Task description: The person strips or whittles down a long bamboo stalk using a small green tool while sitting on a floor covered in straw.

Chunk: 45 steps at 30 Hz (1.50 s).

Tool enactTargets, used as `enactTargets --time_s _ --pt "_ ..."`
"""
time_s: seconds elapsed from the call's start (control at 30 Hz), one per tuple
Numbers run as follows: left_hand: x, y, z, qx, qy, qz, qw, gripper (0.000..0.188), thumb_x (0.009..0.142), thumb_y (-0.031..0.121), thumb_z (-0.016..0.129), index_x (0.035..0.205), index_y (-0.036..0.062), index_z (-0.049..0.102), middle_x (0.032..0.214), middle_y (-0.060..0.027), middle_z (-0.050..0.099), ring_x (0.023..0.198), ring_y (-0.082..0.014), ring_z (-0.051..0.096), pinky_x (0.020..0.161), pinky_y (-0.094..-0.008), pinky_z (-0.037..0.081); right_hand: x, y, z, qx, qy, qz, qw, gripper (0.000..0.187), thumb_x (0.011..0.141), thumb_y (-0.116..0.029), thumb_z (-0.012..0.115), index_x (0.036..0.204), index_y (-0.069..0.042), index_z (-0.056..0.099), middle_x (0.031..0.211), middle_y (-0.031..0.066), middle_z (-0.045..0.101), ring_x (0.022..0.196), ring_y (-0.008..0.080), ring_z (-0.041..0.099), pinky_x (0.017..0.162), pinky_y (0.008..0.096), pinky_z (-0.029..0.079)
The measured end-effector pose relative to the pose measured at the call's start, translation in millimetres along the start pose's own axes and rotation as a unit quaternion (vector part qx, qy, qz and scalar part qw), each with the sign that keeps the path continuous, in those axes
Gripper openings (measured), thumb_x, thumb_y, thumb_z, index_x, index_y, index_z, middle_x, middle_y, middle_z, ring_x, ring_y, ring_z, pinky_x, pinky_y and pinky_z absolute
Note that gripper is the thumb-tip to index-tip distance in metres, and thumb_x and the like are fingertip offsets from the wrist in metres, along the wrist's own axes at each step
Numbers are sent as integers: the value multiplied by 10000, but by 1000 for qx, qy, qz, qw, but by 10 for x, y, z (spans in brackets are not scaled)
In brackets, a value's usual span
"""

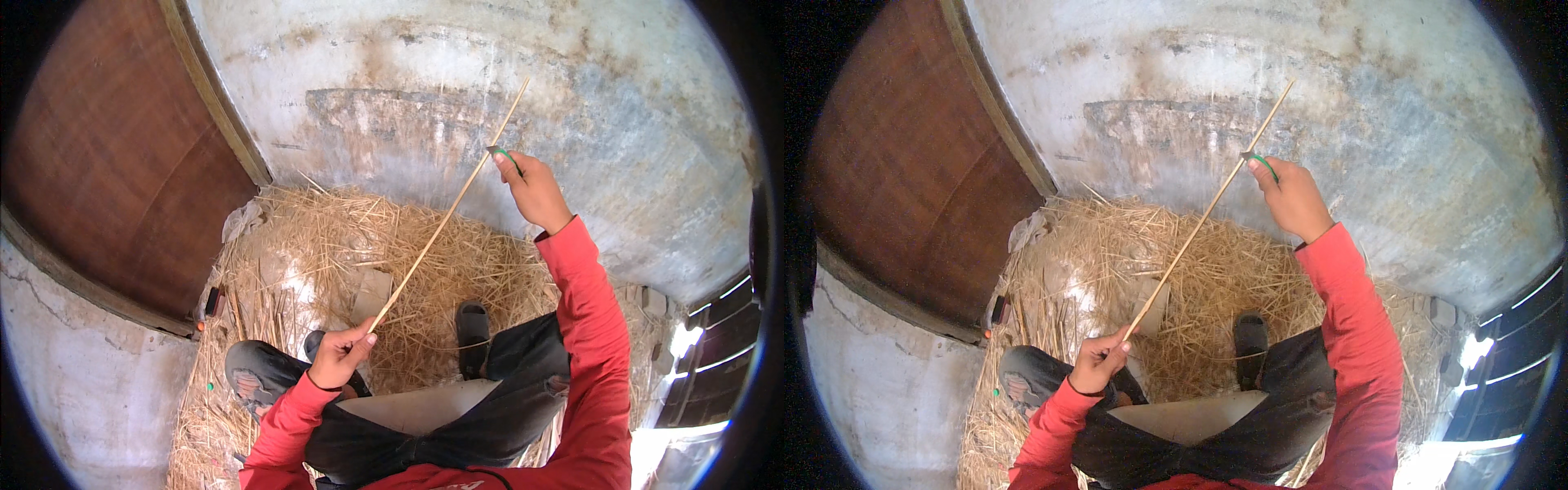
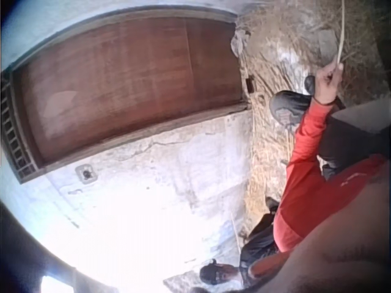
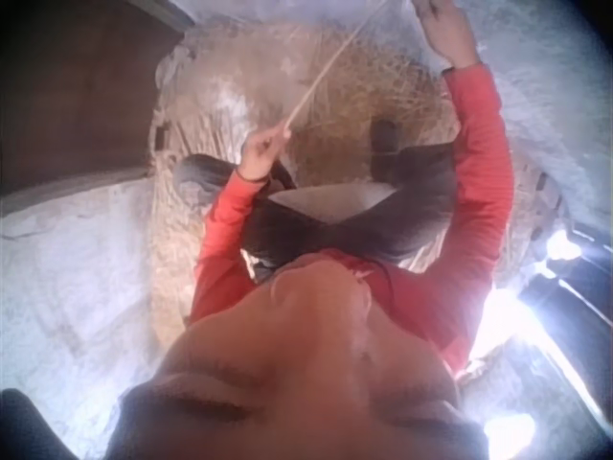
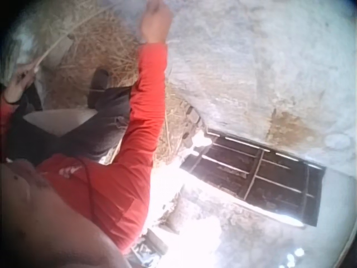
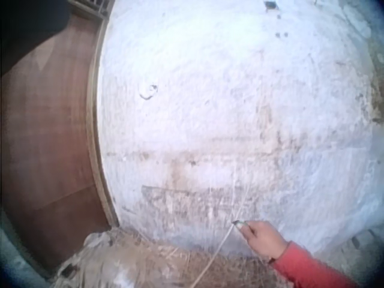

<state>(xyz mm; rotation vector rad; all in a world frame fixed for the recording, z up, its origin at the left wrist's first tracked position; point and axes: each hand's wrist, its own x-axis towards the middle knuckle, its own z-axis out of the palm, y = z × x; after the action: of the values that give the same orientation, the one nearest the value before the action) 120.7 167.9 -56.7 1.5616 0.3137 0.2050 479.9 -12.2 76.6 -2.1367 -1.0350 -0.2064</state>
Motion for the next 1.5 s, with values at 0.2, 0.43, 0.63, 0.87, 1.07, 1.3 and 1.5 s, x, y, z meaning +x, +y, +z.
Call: enactTargets --time_s 0.2,0.43,0.63,0.87,1.07,1.3,1.5 --pt "-7 -18 19 -10 22 6 1000 367 994 110 635 1345 6 607 687 72 478 632 -22 411 566 -208 354 -244 -233 351 5 -97 -23 995 548 1036 -447 479 824 40 610 689 250 565 639 436 544 654 489 455" --pt "13 -69 10 18 27 17 999 370 999 113 630 1351 3 601 681 72 473 609 -16 390 547 -206 326 -129 -202 395 5 -89 36 995 558 1033 -470 462 854 37 611 774 292 598 710 486 570 678 510 462" --pt "60 66 58 -84 20 -1 996 383 1024 116 589 1392 15 566 650 85 401 559 -24 330 501 -219 279 -612 -437 874 102 -205 -104 968 525 1032 -470 456 935 8 649 793 277 625 728 466 604 683 509 480" --pt "63 54 -27 -122 -5 -1 993 389 1046 114 537 1423 21 532 646 71 375 520 -35 298 483 -231 257 -345 -533 819 63 -110 -28 992 532 1033 -462 477 870 24 619 681 243 571 627 393 576 615 502 451" --pt "113 142 -2 -160 -13 -7 987 410 1064 135 495 1451 1 485 610 77 284 492 -45 242 474 -238 228 -695 -798 969 75 -202 -58 975 561 1040 -485 422 875 5 640 708 261 593 690 466 598 660 519 469" --pt "118 139 -38 -178 -7 -11 984 415 1066 150 492 1448 -13 482 594 78 258 483 -44 205 466 -249 212 -264 -635 888 41 -143 16 989 488 1034 -452 467 947 -18 673 712 242 603 633 408 603 628 471 479" --pt "183 80 -66 -200 -8 0 980 413 1064 139 494 1449 -10 481 590 75 276 475 -49 212 462 -249 215 -884 -902 1144 102 -226 -112 962 573 1039 -502 454 865 18 619 654 194 538 600 250 568 616 428 461"
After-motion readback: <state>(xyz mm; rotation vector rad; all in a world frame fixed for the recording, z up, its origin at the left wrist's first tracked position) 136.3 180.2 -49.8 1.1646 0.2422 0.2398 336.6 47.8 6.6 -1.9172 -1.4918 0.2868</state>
